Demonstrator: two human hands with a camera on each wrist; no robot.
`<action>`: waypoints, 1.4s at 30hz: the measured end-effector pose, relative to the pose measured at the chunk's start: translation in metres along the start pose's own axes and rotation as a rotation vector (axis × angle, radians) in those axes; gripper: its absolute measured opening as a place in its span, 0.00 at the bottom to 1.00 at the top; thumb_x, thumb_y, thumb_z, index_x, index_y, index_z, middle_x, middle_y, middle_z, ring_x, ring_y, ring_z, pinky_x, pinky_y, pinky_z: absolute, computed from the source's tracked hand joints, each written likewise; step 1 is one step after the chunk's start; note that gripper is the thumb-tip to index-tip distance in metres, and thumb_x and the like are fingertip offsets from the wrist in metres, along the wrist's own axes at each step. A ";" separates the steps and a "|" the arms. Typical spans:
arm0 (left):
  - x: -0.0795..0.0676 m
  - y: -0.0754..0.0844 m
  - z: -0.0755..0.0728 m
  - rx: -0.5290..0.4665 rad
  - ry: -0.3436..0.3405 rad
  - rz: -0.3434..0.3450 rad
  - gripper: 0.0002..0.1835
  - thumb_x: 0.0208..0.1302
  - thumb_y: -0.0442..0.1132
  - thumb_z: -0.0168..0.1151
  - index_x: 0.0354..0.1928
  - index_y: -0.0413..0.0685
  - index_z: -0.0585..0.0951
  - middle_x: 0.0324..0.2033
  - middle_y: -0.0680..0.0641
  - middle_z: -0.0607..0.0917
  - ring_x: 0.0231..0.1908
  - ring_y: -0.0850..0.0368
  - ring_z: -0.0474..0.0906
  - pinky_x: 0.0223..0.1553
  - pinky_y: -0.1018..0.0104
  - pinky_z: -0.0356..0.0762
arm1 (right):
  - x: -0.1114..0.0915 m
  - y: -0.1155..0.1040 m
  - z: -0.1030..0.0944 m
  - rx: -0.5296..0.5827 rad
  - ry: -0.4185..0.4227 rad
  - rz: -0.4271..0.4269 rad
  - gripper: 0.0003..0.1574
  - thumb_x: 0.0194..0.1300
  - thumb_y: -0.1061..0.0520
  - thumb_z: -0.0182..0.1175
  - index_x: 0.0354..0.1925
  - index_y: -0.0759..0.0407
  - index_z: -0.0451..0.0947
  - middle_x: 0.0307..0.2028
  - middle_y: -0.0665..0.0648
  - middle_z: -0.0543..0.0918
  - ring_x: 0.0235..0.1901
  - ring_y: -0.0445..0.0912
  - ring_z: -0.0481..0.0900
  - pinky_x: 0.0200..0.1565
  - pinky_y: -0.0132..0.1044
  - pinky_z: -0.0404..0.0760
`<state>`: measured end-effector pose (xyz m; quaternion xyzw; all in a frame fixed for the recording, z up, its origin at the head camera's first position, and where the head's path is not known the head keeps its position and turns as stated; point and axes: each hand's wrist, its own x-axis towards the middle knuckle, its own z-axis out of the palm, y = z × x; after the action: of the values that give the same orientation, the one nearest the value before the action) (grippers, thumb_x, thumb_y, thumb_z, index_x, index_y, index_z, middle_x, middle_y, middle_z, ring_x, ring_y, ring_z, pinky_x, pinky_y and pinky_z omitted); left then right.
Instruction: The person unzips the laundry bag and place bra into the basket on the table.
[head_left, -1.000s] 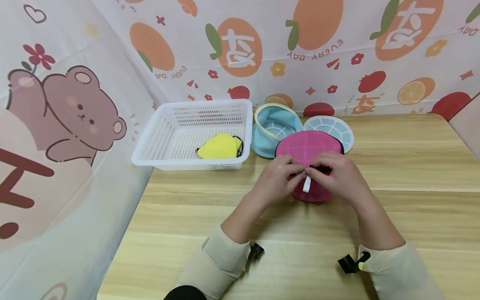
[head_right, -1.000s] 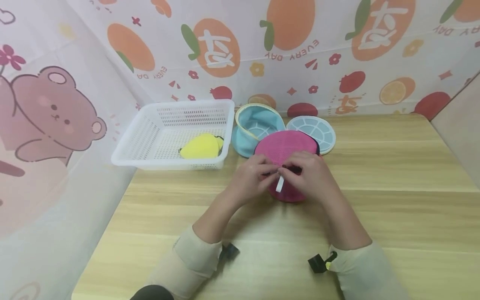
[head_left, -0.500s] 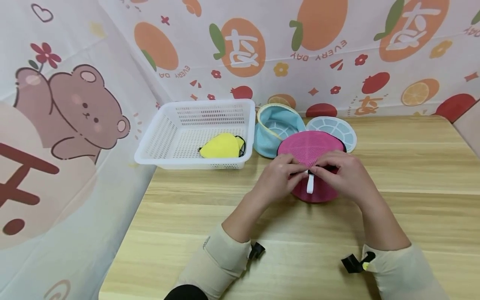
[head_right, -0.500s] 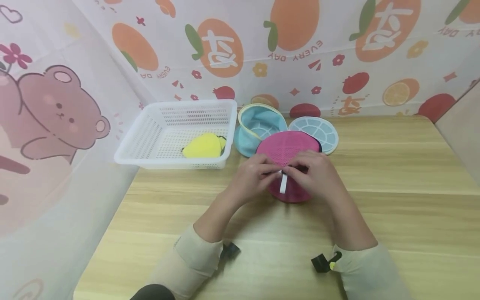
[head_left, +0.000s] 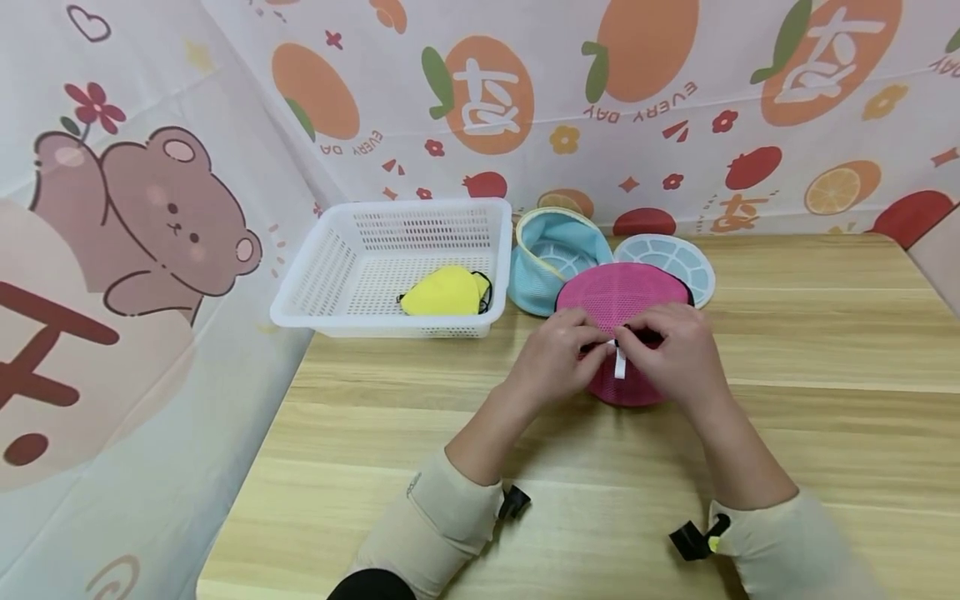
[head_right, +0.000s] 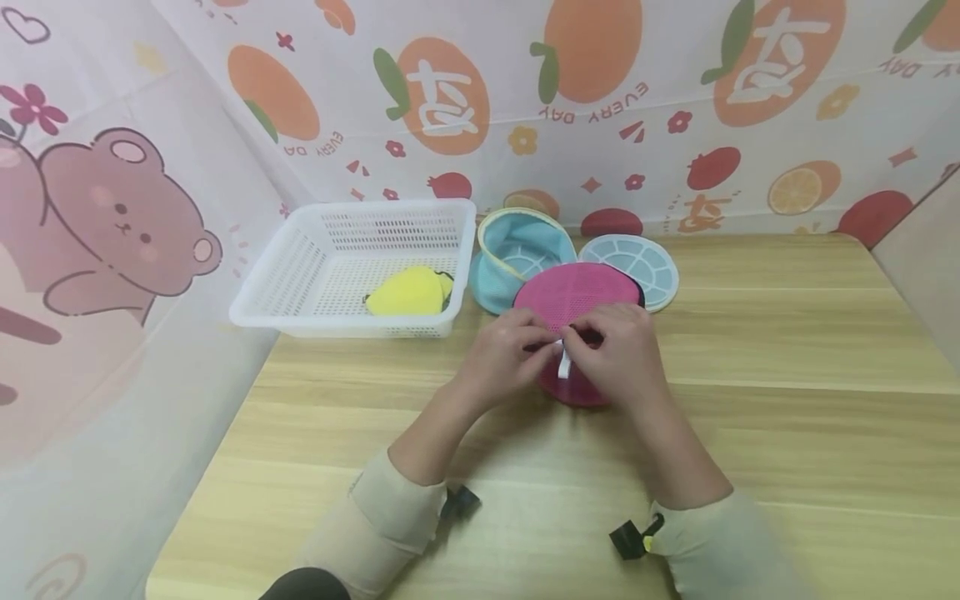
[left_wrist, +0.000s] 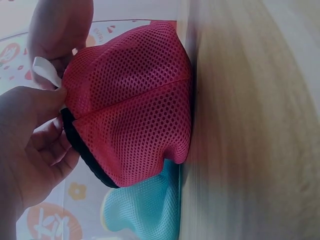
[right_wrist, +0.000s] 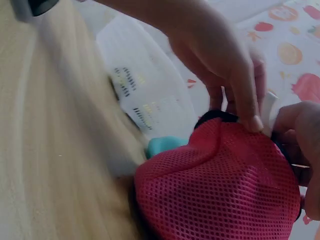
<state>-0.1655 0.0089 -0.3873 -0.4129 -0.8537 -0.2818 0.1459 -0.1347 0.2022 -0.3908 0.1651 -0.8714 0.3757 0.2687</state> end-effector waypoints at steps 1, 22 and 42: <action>0.000 0.000 0.000 0.004 0.002 0.000 0.07 0.66 0.39 0.69 0.41 0.45 0.91 0.33 0.51 0.82 0.37 0.59 0.77 0.41 0.71 0.76 | 0.000 -0.001 0.002 -0.015 0.007 -0.012 0.05 0.58 0.60 0.72 0.29 0.63 0.88 0.26 0.56 0.87 0.32 0.50 0.81 0.47 0.47 0.74; 0.000 0.002 -0.002 0.013 0.001 -0.019 0.06 0.66 0.39 0.70 0.40 0.46 0.90 0.33 0.52 0.84 0.38 0.60 0.78 0.42 0.72 0.76 | 0.000 -0.004 -0.001 -0.083 0.101 -0.024 0.06 0.57 0.64 0.70 0.25 0.65 0.86 0.23 0.59 0.85 0.29 0.53 0.81 0.45 0.51 0.74; 0.000 0.003 -0.004 0.009 0.009 0.047 0.08 0.65 0.42 0.71 0.40 0.46 0.90 0.33 0.52 0.84 0.37 0.60 0.78 0.42 0.70 0.75 | -0.002 -0.008 -0.001 -0.002 -0.009 -0.019 0.07 0.55 0.64 0.76 0.36 0.62 0.90 0.29 0.54 0.88 0.34 0.46 0.81 0.40 0.25 0.73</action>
<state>-0.1630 0.0081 -0.3831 -0.4309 -0.8443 -0.2765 0.1582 -0.1287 0.1980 -0.3869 0.1747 -0.8713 0.3718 0.2685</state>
